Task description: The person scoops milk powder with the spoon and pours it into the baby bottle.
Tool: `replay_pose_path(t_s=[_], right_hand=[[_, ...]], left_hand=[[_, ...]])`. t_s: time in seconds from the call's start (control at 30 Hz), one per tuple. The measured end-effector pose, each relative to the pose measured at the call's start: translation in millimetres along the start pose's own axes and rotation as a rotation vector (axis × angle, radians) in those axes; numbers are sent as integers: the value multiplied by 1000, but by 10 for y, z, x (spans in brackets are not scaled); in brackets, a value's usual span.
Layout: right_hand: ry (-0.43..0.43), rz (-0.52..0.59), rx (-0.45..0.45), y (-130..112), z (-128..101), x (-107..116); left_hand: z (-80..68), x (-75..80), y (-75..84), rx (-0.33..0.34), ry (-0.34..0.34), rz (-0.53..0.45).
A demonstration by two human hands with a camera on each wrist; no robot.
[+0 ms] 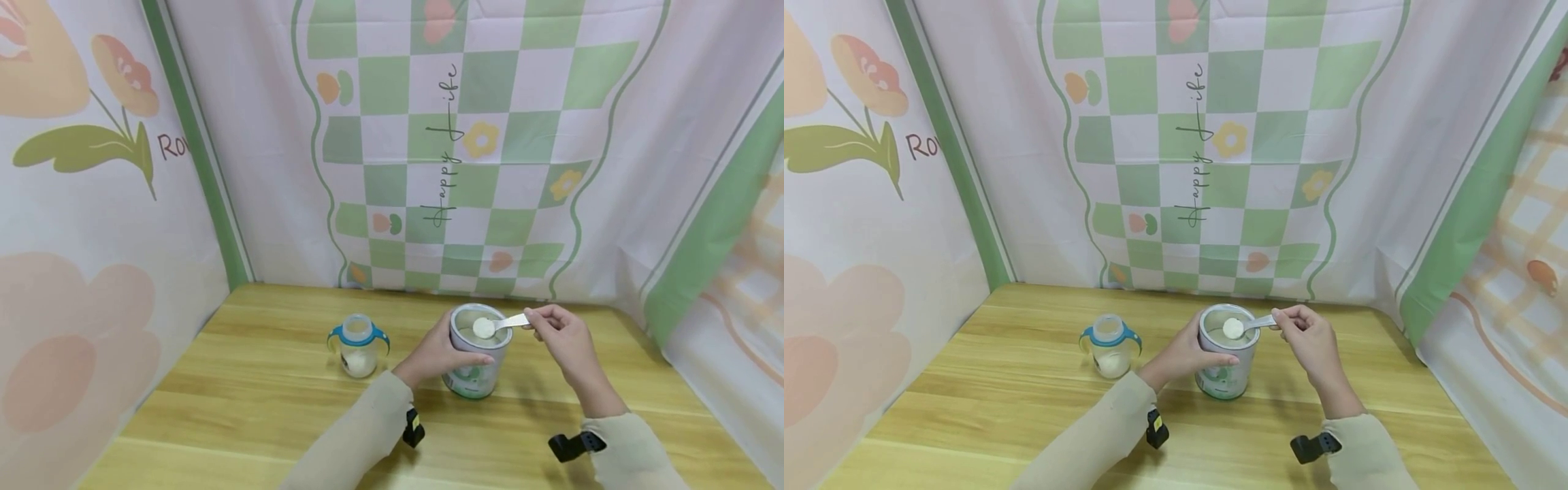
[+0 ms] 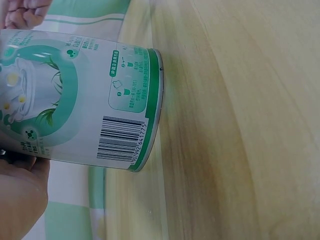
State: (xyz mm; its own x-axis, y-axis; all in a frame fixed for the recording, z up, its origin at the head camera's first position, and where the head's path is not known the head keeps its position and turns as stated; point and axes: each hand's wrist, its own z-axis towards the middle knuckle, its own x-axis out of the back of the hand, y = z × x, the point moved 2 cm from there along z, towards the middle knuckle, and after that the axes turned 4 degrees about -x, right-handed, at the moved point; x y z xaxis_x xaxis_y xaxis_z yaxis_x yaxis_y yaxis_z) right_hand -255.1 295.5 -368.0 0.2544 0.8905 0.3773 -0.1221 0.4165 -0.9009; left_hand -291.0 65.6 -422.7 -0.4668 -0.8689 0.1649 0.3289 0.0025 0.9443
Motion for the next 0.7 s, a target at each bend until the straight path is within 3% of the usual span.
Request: replay_pose_path(t_s=[0.27,0.7], right_hand=[[-10,13,-8,14,16,16],[-38,130,-17,-28,26,23]], left_hand=[[8,5,-3,9,8,15],[8,8,6,48,35,69]])
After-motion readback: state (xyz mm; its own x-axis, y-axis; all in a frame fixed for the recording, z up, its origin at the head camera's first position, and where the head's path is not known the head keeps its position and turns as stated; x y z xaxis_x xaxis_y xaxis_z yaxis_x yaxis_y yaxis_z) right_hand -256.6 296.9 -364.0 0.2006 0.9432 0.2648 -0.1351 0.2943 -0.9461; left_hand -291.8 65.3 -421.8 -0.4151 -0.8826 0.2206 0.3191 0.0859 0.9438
